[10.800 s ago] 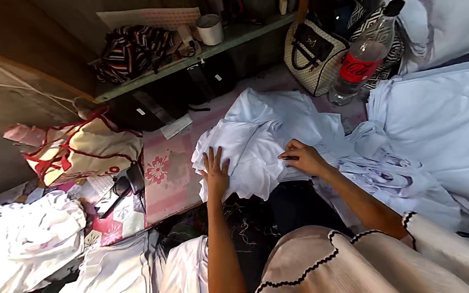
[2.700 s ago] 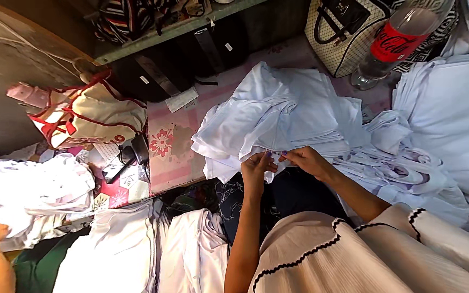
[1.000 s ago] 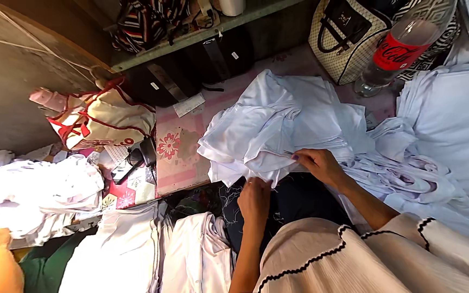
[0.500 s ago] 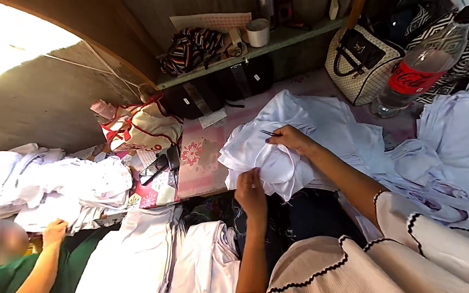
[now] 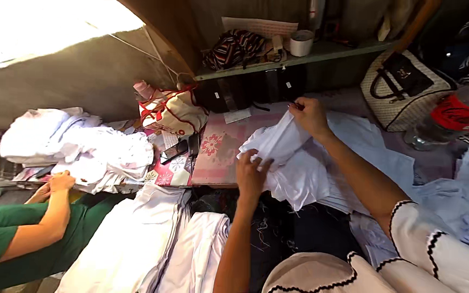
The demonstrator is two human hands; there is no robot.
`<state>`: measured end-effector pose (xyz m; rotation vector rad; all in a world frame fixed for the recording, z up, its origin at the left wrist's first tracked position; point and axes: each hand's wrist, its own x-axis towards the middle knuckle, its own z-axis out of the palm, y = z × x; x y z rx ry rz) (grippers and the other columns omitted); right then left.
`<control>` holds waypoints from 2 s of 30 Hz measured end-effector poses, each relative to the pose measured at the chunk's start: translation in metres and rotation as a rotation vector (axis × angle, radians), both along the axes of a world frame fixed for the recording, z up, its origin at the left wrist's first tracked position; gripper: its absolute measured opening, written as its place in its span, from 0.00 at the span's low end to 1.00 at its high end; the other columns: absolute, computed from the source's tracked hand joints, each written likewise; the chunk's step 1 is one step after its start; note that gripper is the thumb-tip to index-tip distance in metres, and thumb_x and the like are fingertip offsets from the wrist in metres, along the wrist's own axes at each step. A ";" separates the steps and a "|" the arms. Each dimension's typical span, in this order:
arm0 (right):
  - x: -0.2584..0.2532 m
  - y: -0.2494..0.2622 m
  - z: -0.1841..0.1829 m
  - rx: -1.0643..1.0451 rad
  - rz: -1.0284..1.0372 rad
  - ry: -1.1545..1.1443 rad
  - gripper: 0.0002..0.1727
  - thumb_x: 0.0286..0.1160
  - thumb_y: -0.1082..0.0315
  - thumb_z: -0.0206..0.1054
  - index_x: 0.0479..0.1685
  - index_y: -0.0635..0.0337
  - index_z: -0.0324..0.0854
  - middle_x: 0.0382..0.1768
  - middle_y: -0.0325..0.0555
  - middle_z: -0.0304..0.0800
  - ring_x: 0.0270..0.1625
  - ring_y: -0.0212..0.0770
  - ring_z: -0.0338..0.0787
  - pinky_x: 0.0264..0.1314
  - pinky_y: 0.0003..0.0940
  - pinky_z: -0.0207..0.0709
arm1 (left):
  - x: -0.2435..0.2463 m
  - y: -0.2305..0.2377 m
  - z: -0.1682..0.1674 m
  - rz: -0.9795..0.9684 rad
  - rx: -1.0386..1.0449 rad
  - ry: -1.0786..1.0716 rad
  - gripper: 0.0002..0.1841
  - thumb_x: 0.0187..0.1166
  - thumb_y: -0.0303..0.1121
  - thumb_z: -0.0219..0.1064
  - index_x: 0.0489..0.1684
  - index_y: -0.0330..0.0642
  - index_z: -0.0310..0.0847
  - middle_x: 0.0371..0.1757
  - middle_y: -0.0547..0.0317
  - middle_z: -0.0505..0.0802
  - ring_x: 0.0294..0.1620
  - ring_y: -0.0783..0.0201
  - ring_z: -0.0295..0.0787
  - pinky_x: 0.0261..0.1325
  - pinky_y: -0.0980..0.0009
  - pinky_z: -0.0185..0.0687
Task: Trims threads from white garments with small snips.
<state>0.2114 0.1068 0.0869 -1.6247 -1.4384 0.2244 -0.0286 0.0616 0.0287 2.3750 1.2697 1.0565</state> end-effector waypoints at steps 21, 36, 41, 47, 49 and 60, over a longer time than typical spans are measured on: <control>0.010 -0.118 -0.150 -0.128 -0.204 0.297 0.17 0.89 0.63 0.58 0.47 0.70 0.88 0.33 0.52 0.89 0.33 0.41 0.85 0.43 0.42 0.81 | 0.033 -0.050 -0.131 -0.104 -0.106 -0.080 0.07 0.71 0.24 0.69 0.38 0.28 0.88 0.49 0.35 0.91 0.56 0.40 0.89 0.61 0.50 0.85; -0.023 -0.185 -0.143 -0.142 0.059 0.321 0.15 0.83 0.66 0.62 0.53 0.67 0.89 0.39 0.45 0.92 0.33 0.22 0.81 0.38 0.18 0.76 | 0.012 -0.056 -0.082 -0.185 -0.687 -0.411 0.09 0.79 0.30 0.68 0.41 0.31 0.90 0.40 0.54 0.95 0.42 0.71 0.90 0.52 0.71 0.85; -0.050 -0.166 -0.131 -0.266 0.052 0.389 0.21 0.76 0.57 0.72 0.53 0.68 0.86 0.24 0.34 0.76 0.25 0.22 0.68 0.31 0.19 0.64 | 0.029 -0.074 -0.076 -0.219 -0.691 -0.522 0.06 0.75 0.26 0.72 0.40 0.30 0.90 0.36 0.59 0.94 0.36 0.77 0.90 0.46 0.78 0.87; -0.044 -0.163 -0.134 -0.300 0.093 0.338 0.14 0.79 0.63 0.68 0.49 0.67 0.86 0.26 0.37 0.80 0.27 0.23 0.70 0.33 0.20 0.66 | 0.022 -0.075 -0.078 -0.190 -0.256 -0.323 0.05 0.71 0.22 0.72 0.38 0.29 0.92 0.38 0.46 0.94 0.34 0.68 0.91 0.41 0.77 0.88; -0.045 -0.163 -0.139 -0.310 0.090 0.265 0.18 0.76 0.62 0.71 0.55 0.68 0.86 0.30 0.42 0.82 0.30 0.30 0.72 0.38 0.28 0.69 | 0.027 -0.078 -0.072 -0.221 -0.171 -0.286 0.04 0.71 0.21 0.71 0.35 0.29 0.91 0.39 0.43 0.94 0.35 0.62 0.92 0.42 0.72 0.88; -0.045 -0.155 -0.132 -0.004 0.035 0.124 0.12 0.64 0.72 0.75 0.43 0.71 0.88 0.40 0.58 0.92 0.39 0.51 0.92 0.41 0.50 0.86 | 0.025 -0.105 -0.049 -0.297 -0.291 -0.403 0.06 0.71 0.21 0.68 0.38 0.25 0.85 0.29 0.53 0.92 0.31 0.75 0.89 0.40 0.80 0.86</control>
